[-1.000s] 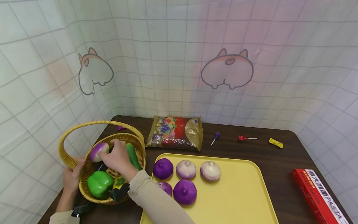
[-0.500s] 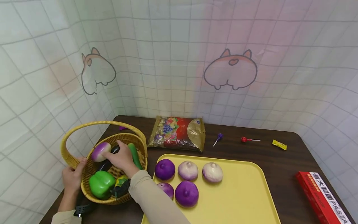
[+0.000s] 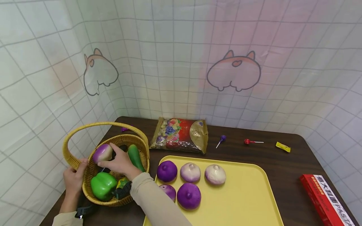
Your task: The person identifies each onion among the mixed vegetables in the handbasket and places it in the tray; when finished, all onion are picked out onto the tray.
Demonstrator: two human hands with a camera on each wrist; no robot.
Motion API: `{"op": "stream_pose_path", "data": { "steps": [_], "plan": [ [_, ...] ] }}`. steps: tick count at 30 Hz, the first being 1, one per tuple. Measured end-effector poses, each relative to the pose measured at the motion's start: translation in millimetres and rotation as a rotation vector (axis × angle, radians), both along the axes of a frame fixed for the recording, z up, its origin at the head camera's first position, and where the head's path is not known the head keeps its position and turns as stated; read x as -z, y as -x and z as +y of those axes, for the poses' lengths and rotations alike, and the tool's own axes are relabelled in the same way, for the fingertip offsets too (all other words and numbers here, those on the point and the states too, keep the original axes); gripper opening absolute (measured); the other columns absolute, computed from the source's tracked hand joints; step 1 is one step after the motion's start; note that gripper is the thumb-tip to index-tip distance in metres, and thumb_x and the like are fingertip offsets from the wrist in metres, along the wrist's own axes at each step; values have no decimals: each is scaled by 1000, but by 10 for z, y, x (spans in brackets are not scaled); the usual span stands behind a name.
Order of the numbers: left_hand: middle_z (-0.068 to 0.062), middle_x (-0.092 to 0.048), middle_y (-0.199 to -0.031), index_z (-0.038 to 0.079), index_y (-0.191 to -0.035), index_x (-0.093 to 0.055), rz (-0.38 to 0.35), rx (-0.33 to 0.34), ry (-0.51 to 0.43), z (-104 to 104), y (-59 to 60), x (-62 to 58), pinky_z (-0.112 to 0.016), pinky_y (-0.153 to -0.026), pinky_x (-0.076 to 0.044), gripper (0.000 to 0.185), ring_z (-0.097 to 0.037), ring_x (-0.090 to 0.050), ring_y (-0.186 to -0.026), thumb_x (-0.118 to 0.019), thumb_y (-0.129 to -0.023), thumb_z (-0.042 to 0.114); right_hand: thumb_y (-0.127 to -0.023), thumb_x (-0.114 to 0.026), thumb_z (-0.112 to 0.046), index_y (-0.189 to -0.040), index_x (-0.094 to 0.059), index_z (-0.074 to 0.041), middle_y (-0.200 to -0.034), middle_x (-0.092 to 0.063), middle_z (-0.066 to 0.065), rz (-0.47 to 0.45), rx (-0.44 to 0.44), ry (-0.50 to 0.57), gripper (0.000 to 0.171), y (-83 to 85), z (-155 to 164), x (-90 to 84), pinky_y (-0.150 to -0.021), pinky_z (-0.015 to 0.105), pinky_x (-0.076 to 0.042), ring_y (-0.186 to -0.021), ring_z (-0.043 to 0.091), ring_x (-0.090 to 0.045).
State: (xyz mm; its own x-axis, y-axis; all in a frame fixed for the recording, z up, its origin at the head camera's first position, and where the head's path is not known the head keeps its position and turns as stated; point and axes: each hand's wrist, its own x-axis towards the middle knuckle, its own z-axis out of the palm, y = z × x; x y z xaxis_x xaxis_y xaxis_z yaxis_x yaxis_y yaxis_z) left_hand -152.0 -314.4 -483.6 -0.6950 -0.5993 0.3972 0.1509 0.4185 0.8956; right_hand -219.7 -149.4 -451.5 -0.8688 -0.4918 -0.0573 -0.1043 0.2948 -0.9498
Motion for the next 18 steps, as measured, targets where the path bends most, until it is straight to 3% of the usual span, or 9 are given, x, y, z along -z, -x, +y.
{"op": "stream_pose_path", "data": {
  "steps": [3, 8, 12, 18],
  "plan": [
    [29, -59, -72, -2, -89, -70, 0, 18, -18, 23, -26, -43, -10, -64, -41, 17, 6, -54, -66, -67, -91, 14, -81, -79, -34, -145, -43, -27, -140, -50, -8, -13, 9, 48, 74, -11, 3, -1, -89, 32, -48, -123, 26, -54],
    [23, -57, -72, 6, -85, -67, -37, 8, -42, -73, 53, 140, -12, -65, -39, 15, 2, -52, -68, -64, -94, 17, -81, -80, -32, -137, -48, -22, -130, -54, -8, -25, -9, 97, 65, -25, 10, -7, -87, 27, -47, -119, 18, -55],
    [17, -56, -73, 10, -82, -64, -30, 19, -48, -103, 89, 216, -16, -67, -38, 15, -3, -49, -68, -62, -96, 18, -81, -80, -28, -140, -45, -20, -129, -55, -6, -13, -64, 108, 70, -21, 8, 4, -82, 24, -48, -112, 11, -57],
    [14, -55, -73, 14, -81, -62, -36, 37, -62, -101, 95, 217, -17, -65, -38, 16, -6, -48, -67, -61, -96, 18, -78, -83, -22, -142, -46, -18, -116, -60, -5, 39, -149, 63, 74, -3, 2, 42, -74, 21, -48, -93, 3, -60]
  ]
}}
